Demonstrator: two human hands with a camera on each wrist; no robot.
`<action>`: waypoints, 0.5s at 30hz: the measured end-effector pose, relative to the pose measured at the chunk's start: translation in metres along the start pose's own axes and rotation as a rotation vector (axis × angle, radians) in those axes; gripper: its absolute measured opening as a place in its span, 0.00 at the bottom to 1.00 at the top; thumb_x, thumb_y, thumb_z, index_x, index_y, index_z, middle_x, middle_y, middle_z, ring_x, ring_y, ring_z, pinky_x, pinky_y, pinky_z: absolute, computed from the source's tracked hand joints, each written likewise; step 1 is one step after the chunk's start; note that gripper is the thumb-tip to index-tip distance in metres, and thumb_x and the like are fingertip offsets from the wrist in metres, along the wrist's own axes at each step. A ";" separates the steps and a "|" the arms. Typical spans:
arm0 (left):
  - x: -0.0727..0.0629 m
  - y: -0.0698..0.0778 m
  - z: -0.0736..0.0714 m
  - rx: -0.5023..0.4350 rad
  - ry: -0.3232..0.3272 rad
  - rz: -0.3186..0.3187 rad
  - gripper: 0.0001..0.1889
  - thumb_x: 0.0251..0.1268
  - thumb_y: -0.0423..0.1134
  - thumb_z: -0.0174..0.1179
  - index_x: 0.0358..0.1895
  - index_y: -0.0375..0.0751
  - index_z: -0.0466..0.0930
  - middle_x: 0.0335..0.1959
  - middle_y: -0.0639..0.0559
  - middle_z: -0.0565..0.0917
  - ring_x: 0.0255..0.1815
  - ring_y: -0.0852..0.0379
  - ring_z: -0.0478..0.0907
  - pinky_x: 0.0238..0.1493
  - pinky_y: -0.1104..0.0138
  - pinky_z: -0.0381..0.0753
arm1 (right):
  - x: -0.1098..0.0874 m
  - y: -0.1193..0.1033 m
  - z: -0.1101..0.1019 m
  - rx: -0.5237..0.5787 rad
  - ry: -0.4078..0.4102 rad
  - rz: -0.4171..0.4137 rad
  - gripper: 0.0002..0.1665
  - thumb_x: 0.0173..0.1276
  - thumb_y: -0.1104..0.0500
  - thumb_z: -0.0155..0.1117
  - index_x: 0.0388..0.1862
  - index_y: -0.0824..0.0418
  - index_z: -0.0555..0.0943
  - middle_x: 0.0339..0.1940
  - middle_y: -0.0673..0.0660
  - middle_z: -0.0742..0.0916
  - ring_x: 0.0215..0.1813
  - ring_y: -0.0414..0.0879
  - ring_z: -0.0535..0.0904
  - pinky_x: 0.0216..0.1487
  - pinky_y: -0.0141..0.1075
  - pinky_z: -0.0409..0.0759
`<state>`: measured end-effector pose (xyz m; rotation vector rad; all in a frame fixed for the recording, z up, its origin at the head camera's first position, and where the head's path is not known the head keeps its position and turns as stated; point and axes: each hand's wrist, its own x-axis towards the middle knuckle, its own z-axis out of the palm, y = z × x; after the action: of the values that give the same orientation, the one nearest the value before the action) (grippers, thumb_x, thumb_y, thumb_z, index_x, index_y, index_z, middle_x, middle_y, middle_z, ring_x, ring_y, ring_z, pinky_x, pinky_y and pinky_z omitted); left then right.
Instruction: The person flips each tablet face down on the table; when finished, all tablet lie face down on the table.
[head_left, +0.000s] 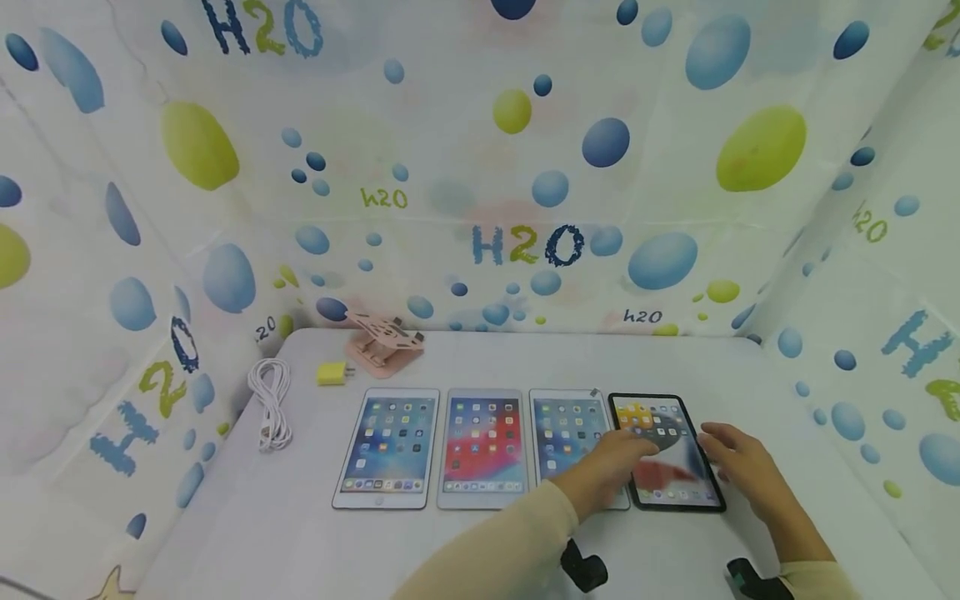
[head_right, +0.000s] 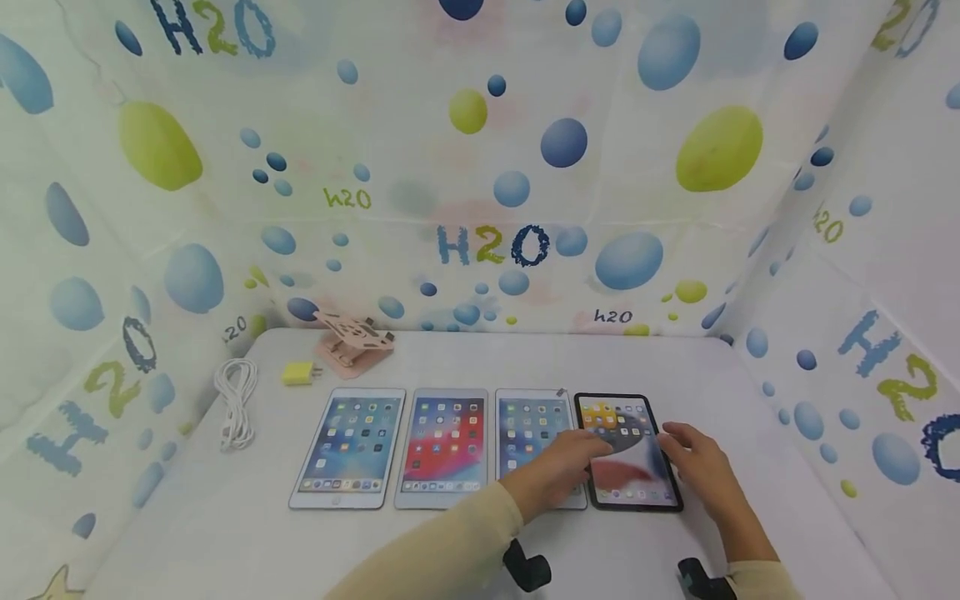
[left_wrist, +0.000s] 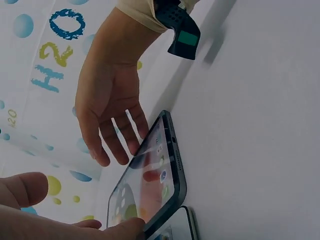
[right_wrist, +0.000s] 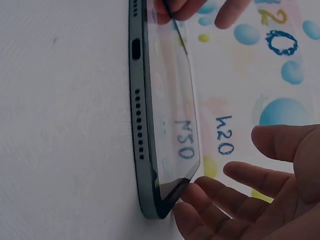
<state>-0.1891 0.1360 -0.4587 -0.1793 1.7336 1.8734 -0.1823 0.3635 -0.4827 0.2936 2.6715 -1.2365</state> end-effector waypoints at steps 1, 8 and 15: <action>0.001 0.000 -0.001 -0.025 -0.016 -0.005 0.23 0.66 0.38 0.63 0.61 0.32 0.77 0.62 0.42 0.77 0.64 0.40 0.74 0.71 0.44 0.68 | 0.000 0.000 0.000 0.015 -0.003 -0.007 0.39 0.83 0.43 0.43 0.76 0.73 0.60 0.73 0.78 0.68 0.70 0.72 0.69 0.60 0.56 0.81; 0.006 0.001 -0.004 -0.199 -0.063 -0.016 0.23 0.66 0.34 0.60 0.64 0.33 0.75 0.59 0.44 0.80 0.63 0.44 0.77 0.69 0.52 0.73 | 0.000 -0.002 0.004 0.071 -0.011 0.021 0.40 0.83 0.42 0.43 0.78 0.72 0.58 0.74 0.78 0.66 0.71 0.72 0.68 0.61 0.57 0.80; 0.005 0.003 -0.006 -0.301 -0.061 -0.011 0.22 0.66 0.34 0.59 0.62 0.32 0.74 0.55 0.41 0.82 0.61 0.43 0.79 0.67 0.53 0.76 | 0.000 0.001 0.003 0.136 0.010 0.040 0.41 0.83 0.42 0.42 0.79 0.70 0.56 0.74 0.78 0.66 0.69 0.72 0.69 0.61 0.56 0.80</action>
<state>-0.1964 0.1316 -0.4589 -0.2436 1.4007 2.1013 -0.1818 0.3623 -0.4851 0.3723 2.5813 -1.4103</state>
